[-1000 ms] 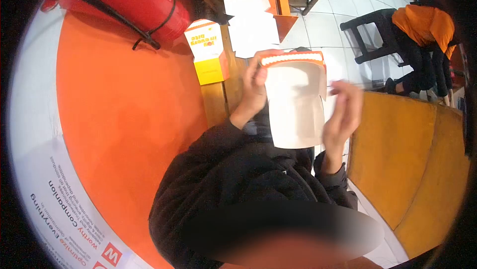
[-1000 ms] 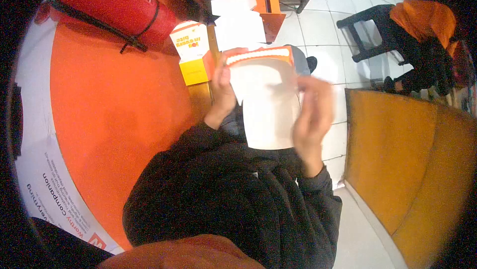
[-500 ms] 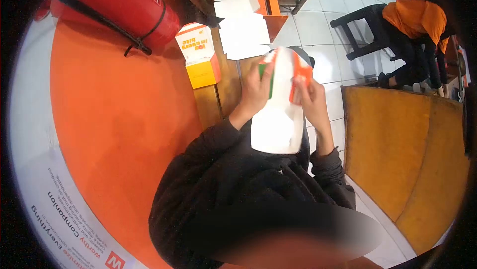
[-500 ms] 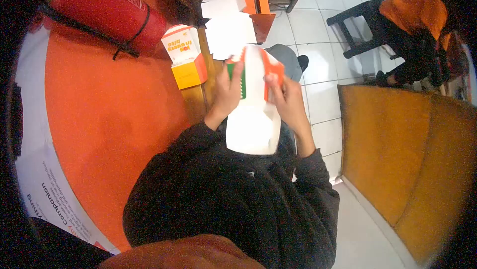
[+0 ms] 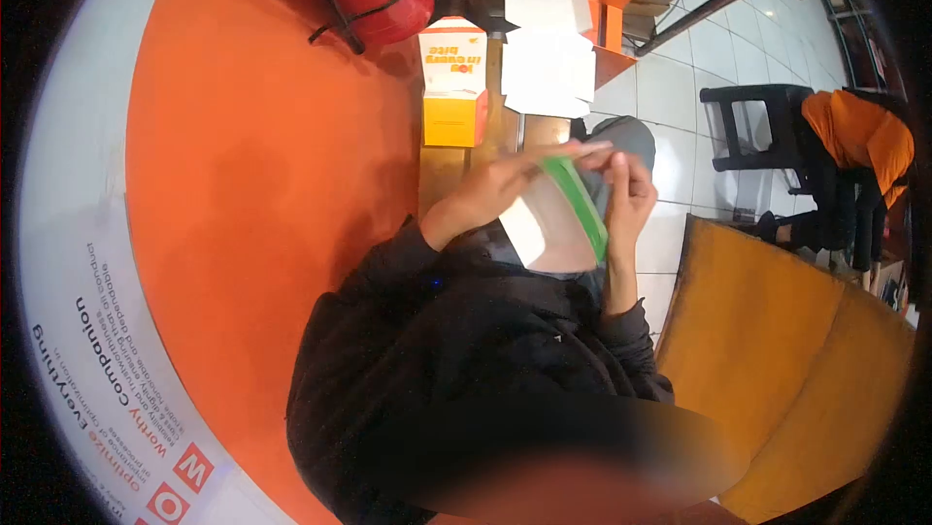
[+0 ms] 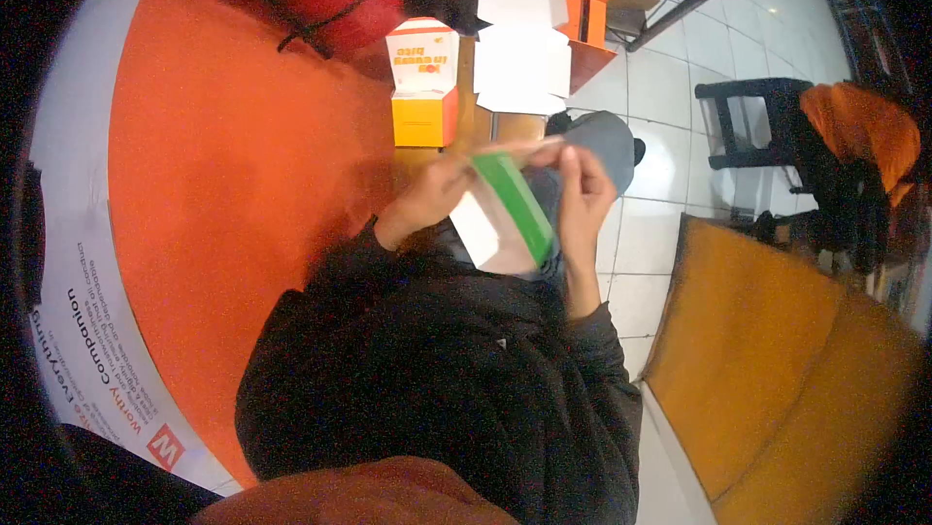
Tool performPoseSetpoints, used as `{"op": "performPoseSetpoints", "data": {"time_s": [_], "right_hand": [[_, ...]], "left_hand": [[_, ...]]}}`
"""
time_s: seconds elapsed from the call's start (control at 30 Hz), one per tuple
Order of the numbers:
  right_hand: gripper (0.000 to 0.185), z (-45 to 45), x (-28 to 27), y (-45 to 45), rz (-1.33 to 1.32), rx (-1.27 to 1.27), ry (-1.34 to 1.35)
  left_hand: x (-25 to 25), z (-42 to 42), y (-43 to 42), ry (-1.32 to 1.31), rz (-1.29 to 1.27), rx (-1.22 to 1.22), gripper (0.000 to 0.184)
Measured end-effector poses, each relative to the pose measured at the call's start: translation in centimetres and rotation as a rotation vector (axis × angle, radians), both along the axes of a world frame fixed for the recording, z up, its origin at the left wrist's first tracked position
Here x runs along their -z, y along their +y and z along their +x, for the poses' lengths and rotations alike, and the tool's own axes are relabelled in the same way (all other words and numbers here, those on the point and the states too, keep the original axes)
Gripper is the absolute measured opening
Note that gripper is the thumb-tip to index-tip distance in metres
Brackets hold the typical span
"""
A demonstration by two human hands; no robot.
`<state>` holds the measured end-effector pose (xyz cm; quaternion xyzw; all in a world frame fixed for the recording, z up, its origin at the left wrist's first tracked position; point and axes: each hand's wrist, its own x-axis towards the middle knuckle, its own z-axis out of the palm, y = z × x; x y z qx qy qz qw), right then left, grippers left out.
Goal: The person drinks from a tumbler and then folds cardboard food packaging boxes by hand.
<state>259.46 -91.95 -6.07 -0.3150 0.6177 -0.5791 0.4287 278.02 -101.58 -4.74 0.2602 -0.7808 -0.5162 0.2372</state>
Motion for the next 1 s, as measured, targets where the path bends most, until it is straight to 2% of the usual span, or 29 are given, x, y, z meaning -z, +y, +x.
{"op": "performPoseSetpoints", "data": {"time_s": [0.07, 0.1, 0.17, 0.2, 0.23, 0.33, 0.4, 0.43, 0.53, 0.57, 0.6, 0.67, 0.77, 0.87, 0.97, 1.0], "right_hand": [[0.029, 0.3, 0.3, -2.2, -0.134, 0.216, 0.153], [0.031, 1.1, 0.6, -2.9, -0.151, 0.124, -0.125], [0.03, 1.1, 4.2, -3.1, 0.016, -0.082, -0.172], [0.029, 1.6, 4.0, -3.7, 0.101, -0.188, -0.191], [0.029, 2.2, 3.6, -4.1, 0.054, -0.127, -0.232], [0.026, 1.0, 3.2, -5.8, -0.033, -0.102, -0.012], [0.023, 0.9, 1.7, -7.4, 0.03, -0.176, 0.3], [0.022, 1.1, 1.3, -7.9, 0.064, -0.205, 0.451], [0.018, 3.8, 1.3, -10.3, -0.102, -0.303, 0.711], [0.016, 4.5, 2.6, -11.0, -0.173, -0.352, 0.709], [0.017, 5.3, 2.8, -11.6, -0.072, -0.418, 0.847], [0.022, 6.2, 4.5, -13.0, -0.201, -0.453, 0.997], [0.029, 6.9, 7.5, -15.2, -0.345, -0.488, 1.069], [0.03, 7.4, 8.2, -16.7, -0.279, -0.58, 1.082], [0.023, 7.2, 8.3, -18.2, -0.194, -0.564, 1.062], [0.022, 7.3, 8.4, -18.3, -0.156, -0.564, 1.044]], "left_hand": [[1.2, 1.2, -0.2, -0.092, 0.235, -0.303, 0.039], [1.7, 1.4, -0.1, -0.077, 0.2, -0.264, 0.036], [2.7, 1.6, -0.1, -0.053, 0.135, -0.183, 0.03], [3.6, 1.9, -0.6, 0.236, 0.531, -0.214, 0.031], [4.8, 2.1, -1.5, 0.539, 0.92, -0.241, 0.033], [10.8, 6.9, -2.1, 0.467, 0.776, -0.481, 0.038], [11.0, 8.4, -3.2, 1.021, 1.34, -0.66, 0.038], [11.0, 8.9, -3.0, 1.033, 1.21, -0.64, 0.041], [13.0, 7.5, -1.9, 0.384, 0.55, -0.933, 0.048], [12.6, 7.0, -1.9, 0.341, 0.58, -0.98, 0.05], [12.7, 6.6, -2.0, 0.351, 0.664, -1.041, 0.048], [13.0, 5.8, -2.7, 0.376, 0.834, -1.16, 0.045], [19.4, 6.1, -3.6, 0.3, 0.652, -1.149, 0.041], [20.1, 7.9, -4.7, 0.033, 0.56, -0.834, 0.045], [20.1, 7.2, -4.3, -0.026, 0.496, -1.019, 0.05], [21.2, 7.2, -4.4, -0.165, 0.365, -1.047, 0.051]]}}
